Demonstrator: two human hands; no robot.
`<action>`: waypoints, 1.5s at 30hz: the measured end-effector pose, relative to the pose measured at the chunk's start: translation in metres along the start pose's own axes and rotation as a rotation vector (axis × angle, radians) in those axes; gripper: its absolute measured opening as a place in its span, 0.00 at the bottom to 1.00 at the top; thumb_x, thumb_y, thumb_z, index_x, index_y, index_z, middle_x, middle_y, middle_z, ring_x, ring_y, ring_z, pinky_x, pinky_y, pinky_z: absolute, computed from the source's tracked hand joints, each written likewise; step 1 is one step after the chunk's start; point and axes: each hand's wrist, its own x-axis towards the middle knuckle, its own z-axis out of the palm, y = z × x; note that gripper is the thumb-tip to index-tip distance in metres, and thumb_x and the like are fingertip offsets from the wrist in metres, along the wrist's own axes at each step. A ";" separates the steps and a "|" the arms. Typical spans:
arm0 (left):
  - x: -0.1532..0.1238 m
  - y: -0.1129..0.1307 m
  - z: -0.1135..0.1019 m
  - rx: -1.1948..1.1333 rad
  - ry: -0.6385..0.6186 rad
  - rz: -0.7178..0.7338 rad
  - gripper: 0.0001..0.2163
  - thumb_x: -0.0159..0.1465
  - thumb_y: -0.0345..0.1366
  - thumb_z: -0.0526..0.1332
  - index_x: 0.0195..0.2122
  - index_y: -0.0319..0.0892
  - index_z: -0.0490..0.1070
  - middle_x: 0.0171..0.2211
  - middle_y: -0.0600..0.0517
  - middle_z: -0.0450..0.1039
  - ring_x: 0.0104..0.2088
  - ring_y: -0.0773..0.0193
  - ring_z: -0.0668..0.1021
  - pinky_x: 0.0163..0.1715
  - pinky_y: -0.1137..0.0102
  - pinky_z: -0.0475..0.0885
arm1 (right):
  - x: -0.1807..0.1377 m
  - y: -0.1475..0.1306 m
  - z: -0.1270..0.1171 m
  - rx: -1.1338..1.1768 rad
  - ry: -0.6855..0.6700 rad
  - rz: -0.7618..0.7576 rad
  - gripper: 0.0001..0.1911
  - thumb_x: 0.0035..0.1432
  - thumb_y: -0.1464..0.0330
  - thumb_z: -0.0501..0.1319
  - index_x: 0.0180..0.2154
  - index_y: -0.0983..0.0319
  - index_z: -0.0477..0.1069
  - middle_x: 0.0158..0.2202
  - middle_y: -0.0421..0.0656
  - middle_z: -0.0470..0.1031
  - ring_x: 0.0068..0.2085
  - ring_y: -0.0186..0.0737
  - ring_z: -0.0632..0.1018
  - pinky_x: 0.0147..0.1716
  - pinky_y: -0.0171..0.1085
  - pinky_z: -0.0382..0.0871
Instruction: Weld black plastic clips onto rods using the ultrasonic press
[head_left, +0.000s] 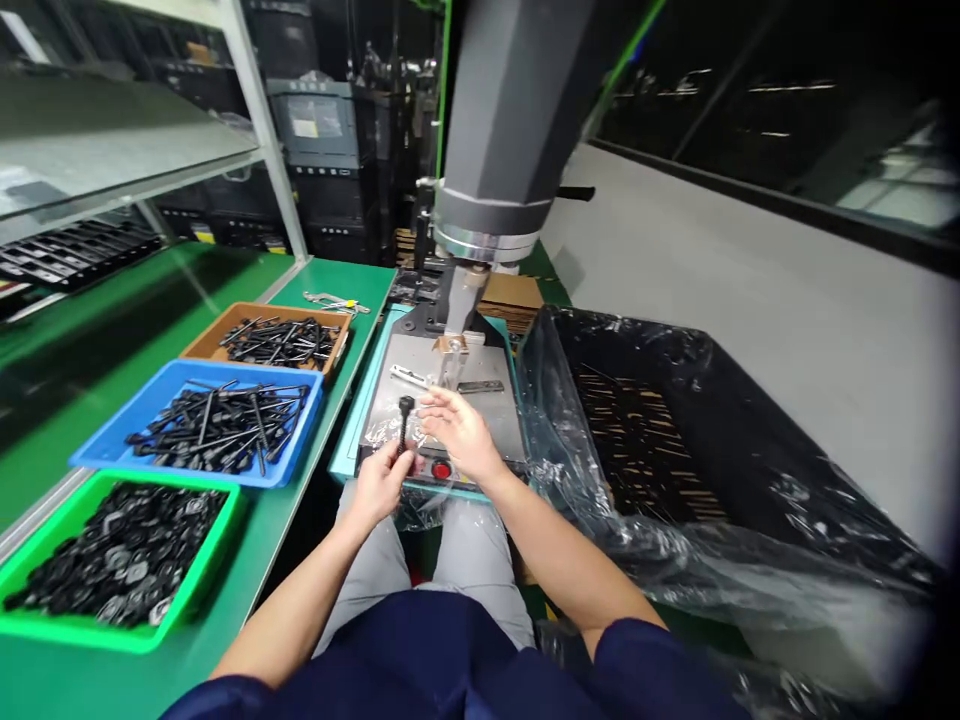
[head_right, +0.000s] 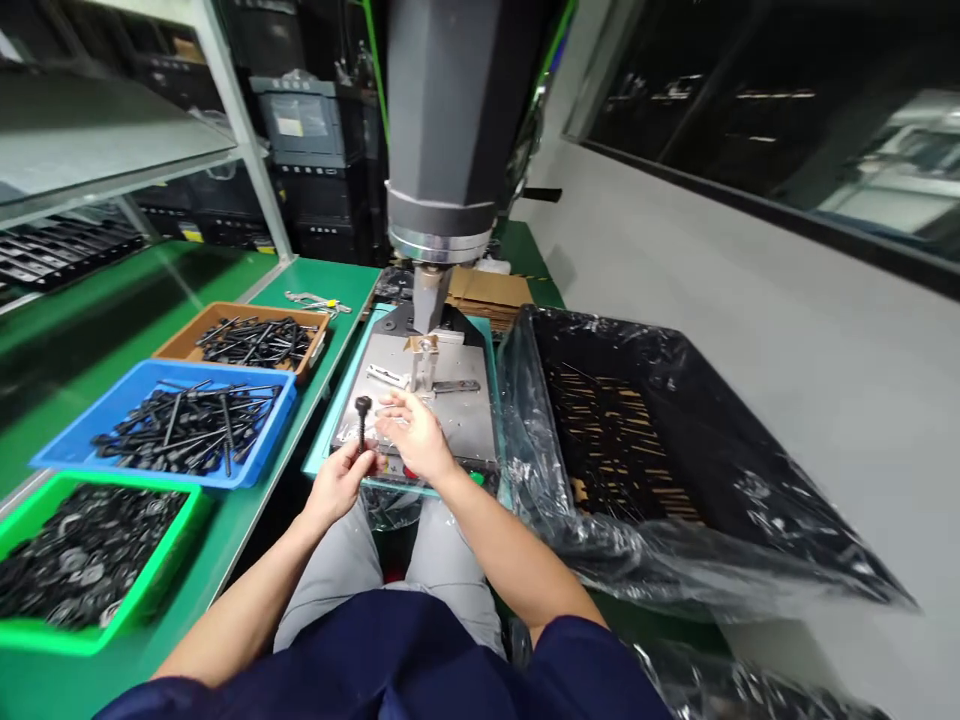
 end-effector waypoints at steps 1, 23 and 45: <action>0.000 -0.002 -0.008 -0.084 0.087 -0.024 0.14 0.60 0.43 0.64 0.42 0.40 0.72 0.34 0.46 0.79 0.34 0.57 0.81 0.42 0.60 0.77 | -0.001 0.001 0.000 -0.014 -0.003 0.006 0.28 0.49 0.56 0.71 0.50 0.58 0.68 0.48 0.47 0.74 0.42 0.42 0.78 0.38 0.40 0.78; -0.068 -0.005 -0.089 -0.043 0.373 -0.236 0.21 0.51 0.44 0.73 0.41 0.35 0.76 0.35 0.42 0.80 0.33 0.59 0.81 0.35 0.68 0.75 | -0.061 0.005 -0.074 -0.297 0.048 0.319 0.26 0.49 0.47 0.69 0.39 0.62 0.76 0.33 0.48 0.80 0.32 0.43 0.80 0.34 0.42 0.76; -0.005 0.003 -0.135 -0.698 0.951 -0.554 0.16 0.67 0.35 0.58 0.53 0.34 0.64 0.43 0.39 0.71 0.36 0.58 0.80 0.25 0.69 0.80 | -0.071 0.047 -0.024 -0.182 -0.226 0.508 0.29 0.45 0.47 0.71 0.40 0.64 0.76 0.34 0.49 0.81 0.34 0.44 0.80 0.35 0.40 0.75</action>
